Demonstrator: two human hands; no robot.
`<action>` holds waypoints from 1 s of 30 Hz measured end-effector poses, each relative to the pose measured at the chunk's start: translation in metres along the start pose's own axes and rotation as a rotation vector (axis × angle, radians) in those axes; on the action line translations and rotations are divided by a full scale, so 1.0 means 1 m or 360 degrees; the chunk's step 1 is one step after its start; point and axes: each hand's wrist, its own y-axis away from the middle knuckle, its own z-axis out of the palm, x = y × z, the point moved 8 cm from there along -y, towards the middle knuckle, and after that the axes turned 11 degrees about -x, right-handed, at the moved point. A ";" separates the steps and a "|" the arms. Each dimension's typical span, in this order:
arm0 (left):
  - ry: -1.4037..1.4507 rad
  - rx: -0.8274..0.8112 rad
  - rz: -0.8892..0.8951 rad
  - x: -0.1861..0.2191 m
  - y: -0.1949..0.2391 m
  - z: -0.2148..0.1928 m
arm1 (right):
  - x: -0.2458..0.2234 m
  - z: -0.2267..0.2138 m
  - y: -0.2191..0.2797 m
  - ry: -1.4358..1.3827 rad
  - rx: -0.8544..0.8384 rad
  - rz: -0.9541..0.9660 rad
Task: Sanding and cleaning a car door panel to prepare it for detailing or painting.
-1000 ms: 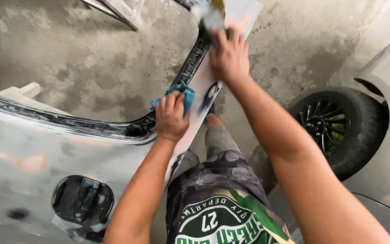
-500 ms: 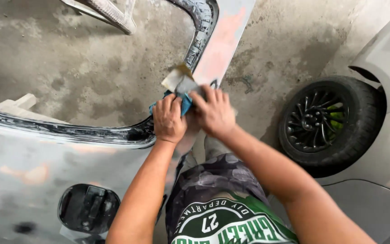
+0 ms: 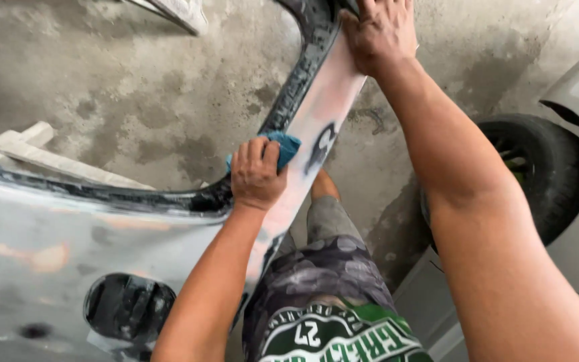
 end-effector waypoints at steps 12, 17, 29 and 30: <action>0.0049 -0.0034 -0.0003 -0.003 0.001 0.001 | -0.085 0.014 0.116 -0.0195 -0.0072 -0.0167; 0.0000 -0.0034 -0.0002 -0.004 0.000 0.006 | 0.034 0.022 -0.026 -0.0028 -0.0314 0.0366; -0.0043 -0.0072 0.0016 -0.002 0.009 0.015 | -0.115 0.007 0.157 -0.0146 -0.0007 -0.0076; -0.0077 -0.0078 0.0046 0.002 0.012 0.012 | -0.128 0.009 0.172 -0.0200 -0.0034 -0.0107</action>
